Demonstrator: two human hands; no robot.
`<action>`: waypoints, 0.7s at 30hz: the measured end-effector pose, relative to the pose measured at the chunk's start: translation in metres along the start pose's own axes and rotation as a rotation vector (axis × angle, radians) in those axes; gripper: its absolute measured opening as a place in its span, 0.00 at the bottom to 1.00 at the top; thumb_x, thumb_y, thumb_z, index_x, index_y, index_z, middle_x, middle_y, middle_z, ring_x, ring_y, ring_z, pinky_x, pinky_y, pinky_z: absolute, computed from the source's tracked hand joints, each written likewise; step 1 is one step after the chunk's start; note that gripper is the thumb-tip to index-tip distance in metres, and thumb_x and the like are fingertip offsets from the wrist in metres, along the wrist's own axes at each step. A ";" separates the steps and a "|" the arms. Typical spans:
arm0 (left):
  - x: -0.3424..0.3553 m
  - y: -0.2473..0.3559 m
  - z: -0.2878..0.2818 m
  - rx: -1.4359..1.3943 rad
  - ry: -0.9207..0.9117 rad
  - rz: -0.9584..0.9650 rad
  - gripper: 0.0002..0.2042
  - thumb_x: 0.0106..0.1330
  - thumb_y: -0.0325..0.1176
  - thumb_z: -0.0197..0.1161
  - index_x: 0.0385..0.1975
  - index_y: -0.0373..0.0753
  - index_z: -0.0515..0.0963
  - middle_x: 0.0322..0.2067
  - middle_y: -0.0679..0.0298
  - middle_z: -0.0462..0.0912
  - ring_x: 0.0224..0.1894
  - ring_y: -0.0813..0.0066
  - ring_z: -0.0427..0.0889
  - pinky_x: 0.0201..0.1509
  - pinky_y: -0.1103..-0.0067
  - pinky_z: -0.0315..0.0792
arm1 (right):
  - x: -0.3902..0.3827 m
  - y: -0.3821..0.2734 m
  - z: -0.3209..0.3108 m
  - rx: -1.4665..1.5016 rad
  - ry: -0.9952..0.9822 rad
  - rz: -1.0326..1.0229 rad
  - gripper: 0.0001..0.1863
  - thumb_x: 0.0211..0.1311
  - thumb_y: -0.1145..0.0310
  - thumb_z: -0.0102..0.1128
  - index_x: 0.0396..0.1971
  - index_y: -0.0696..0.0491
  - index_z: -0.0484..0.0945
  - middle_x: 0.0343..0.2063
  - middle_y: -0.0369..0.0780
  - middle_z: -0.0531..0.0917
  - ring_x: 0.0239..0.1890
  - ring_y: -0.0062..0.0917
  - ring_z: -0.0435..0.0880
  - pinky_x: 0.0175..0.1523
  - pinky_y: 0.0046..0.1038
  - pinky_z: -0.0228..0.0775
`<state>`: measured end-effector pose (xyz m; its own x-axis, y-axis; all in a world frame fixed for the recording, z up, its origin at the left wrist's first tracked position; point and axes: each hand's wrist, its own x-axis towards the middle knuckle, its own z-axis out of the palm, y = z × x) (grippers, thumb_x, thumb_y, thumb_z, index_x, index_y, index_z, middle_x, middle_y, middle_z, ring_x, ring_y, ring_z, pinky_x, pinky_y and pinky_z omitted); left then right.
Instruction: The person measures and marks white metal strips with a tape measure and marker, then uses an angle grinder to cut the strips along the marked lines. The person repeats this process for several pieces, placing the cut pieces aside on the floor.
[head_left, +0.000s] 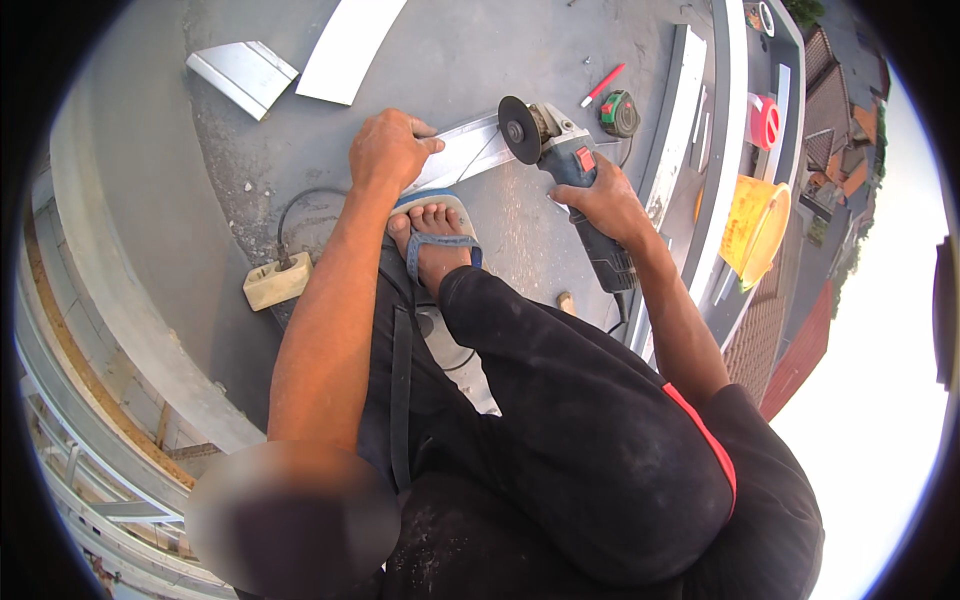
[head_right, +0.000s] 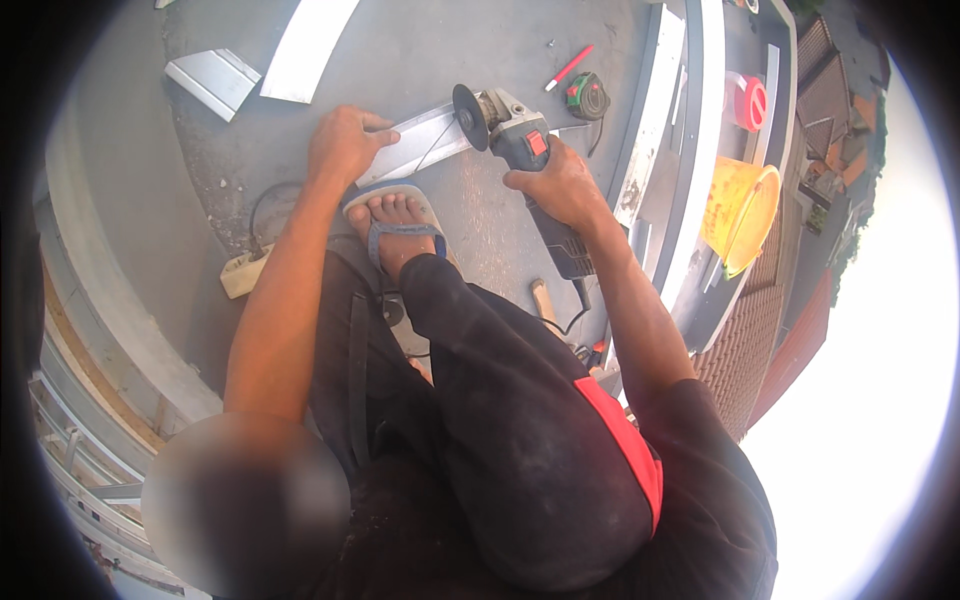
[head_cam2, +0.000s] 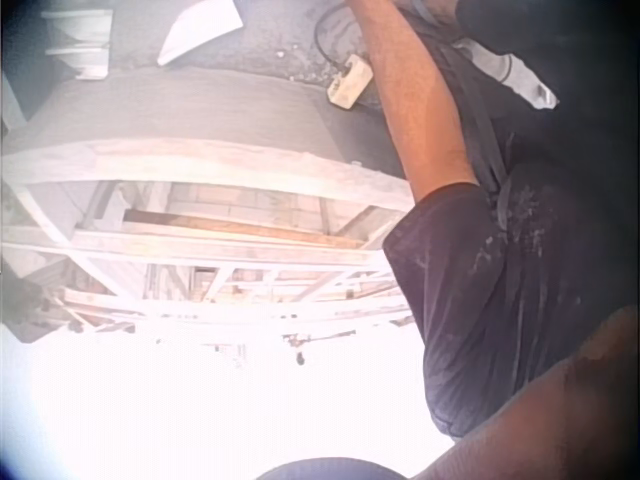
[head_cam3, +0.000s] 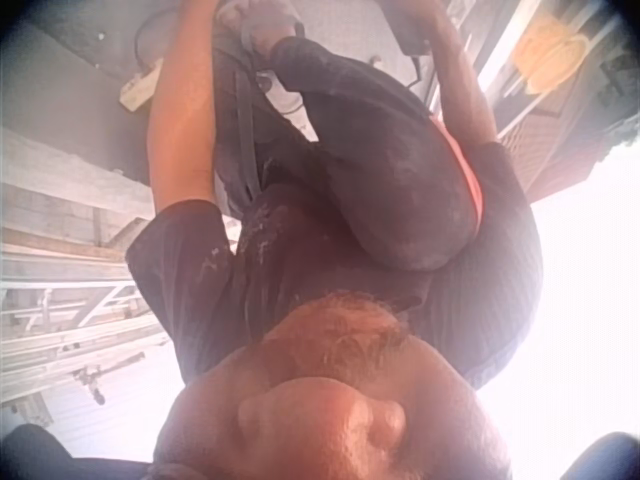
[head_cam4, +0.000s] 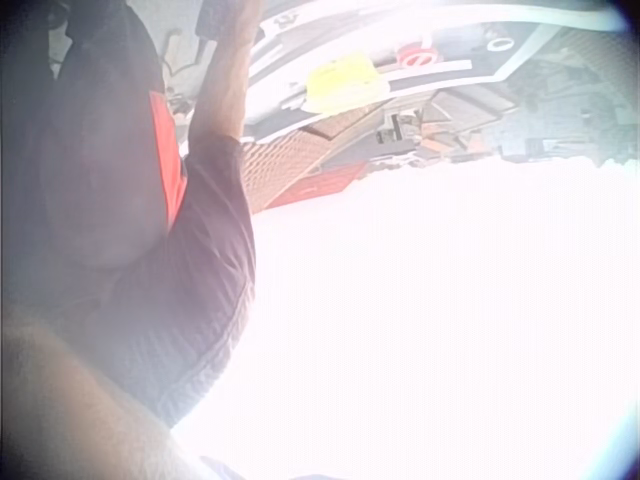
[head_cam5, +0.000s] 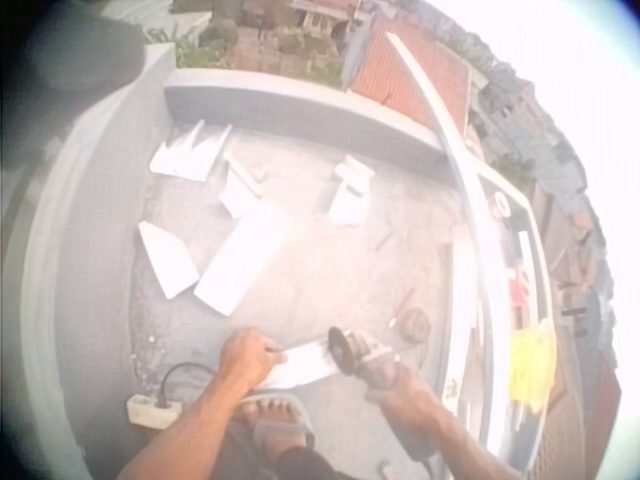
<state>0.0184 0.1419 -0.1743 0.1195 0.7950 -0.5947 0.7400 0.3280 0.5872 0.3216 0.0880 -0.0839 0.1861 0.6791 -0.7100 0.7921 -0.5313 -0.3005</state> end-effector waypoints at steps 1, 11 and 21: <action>0.000 0.001 0.000 -0.001 -0.001 -0.005 0.12 0.67 0.41 0.81 0.47 0.46 0.97 0.45 0.55 0.97 0.48 0.60 0.96 0.57 0.66 0.87 | 0.000 0.001 0.001 0.004 0.002 -0.006 0.32 0.55 0.58 0.82 0.52 0.65 0.82 0.34 0.45 0.88 0.30 0.27 0.90 0.41 0.34 0.84; -0.002 0.001 0.000 0.025 0.016 -0.003 0.12 0.68 0.42 0.81 0.47 0.47 0.97 0.44 0.56 0.97 0.49 0.59 0.96 0.57 0.66 0.87 | -0.001 -0.007 -0.003 -0.019 -0.054 0.079 0.41 0.50 0.50 0.80 0.56 0.68 0.82 0.45 0.56 0.91 0.50 0.46 0.92 0.60 0.42 0.81; -0.005 0.003 -0.001 0.011 0.030 -0.009 0.11 0.68 0.42 0.80 0.46 0.47 0.97 0.42 0.57 0.98 0.46 0.59 0.96 0.55 0.65 0.88 | 0.002 -0.002 0.000 -0.007 -0.042 0.037 0.38 0.52 0.53 0.81 0.55 0.67 0.82 0.40 0.52 0.90 0.41 0.39 0.92 0.52 0.39 0.83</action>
<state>0.0197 0.1393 -0.1687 0.0933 0.8071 -0.5831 0.7481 0.3296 0.5759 0.3208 0.0900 -0.0845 0.1904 0.6374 -0.7467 0.7891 -0.5518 -0.2698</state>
